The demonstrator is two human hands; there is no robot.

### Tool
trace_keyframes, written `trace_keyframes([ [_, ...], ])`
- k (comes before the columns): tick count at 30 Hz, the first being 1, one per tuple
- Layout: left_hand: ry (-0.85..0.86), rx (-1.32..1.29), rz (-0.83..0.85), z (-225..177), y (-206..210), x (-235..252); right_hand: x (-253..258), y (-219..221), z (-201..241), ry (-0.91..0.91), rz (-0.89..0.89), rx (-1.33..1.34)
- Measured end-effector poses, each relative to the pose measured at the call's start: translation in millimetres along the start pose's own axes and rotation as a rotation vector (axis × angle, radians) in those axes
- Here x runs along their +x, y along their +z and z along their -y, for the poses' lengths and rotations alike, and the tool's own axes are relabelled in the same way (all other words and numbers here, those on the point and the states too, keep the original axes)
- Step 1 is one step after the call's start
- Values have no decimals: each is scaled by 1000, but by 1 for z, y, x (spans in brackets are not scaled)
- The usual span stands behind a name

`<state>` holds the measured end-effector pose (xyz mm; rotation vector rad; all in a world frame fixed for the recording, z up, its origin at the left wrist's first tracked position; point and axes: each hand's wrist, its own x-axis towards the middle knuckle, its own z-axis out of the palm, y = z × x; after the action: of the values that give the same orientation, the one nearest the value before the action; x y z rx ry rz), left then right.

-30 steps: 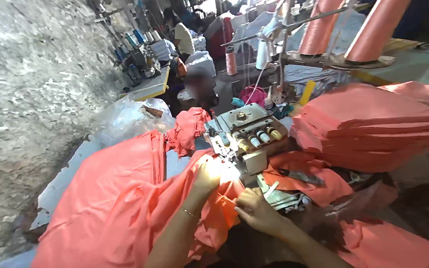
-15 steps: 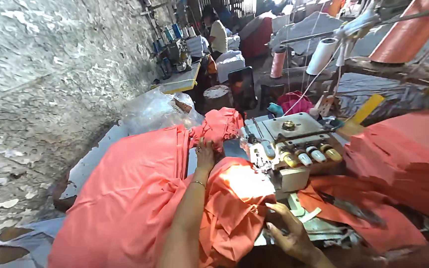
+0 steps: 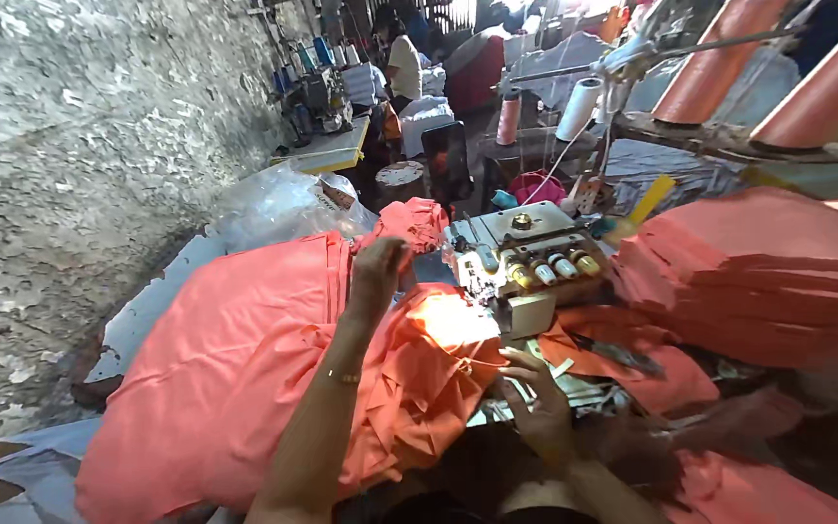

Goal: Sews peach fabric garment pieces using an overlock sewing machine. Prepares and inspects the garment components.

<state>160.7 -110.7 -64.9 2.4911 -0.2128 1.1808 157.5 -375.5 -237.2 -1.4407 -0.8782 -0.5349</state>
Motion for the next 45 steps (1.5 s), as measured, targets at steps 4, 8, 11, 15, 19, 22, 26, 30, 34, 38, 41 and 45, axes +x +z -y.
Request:
trace_keyframes([
  [4,162,-151,321,-94,-18,-54,16,4,61,228,55,248],
  [8,113,-337,334,-125,-7,-113,19,-5,96,619,117,484],
  [11,-48,-588,227,-129,1,-137,14,-17,107,621,129,438],
  [15,-419,-1350,132,-146,6,-154,16,-29,116,430,108,433],
  [19,-461,-1290,14,-157,37,-173,16,-25,113,394,97,438],
  [22,-470,-1409,-14,-164,45,-179,9,-18,113,445,55,521],
  [26,-488,-1488,-13,-166,47,-179,5,-14,115,529,30,572],
  [30,-452,-1519,2,-165,47,-177,1,-15,113,450,80,542],
  [34,-423,-1464,-88,-164,51,-179,1,-15,112,426,92,481],
  [38,-388,-1332,-78,-164,51,-178,-1,-12,105,316,68,353],
  [41,-361,-1281,0,-163,48,-176,-2,-14,95,209,62,149],
  [45,-366,-1258,129,-154,39,-174,7,-26,94,247,97,176],
])
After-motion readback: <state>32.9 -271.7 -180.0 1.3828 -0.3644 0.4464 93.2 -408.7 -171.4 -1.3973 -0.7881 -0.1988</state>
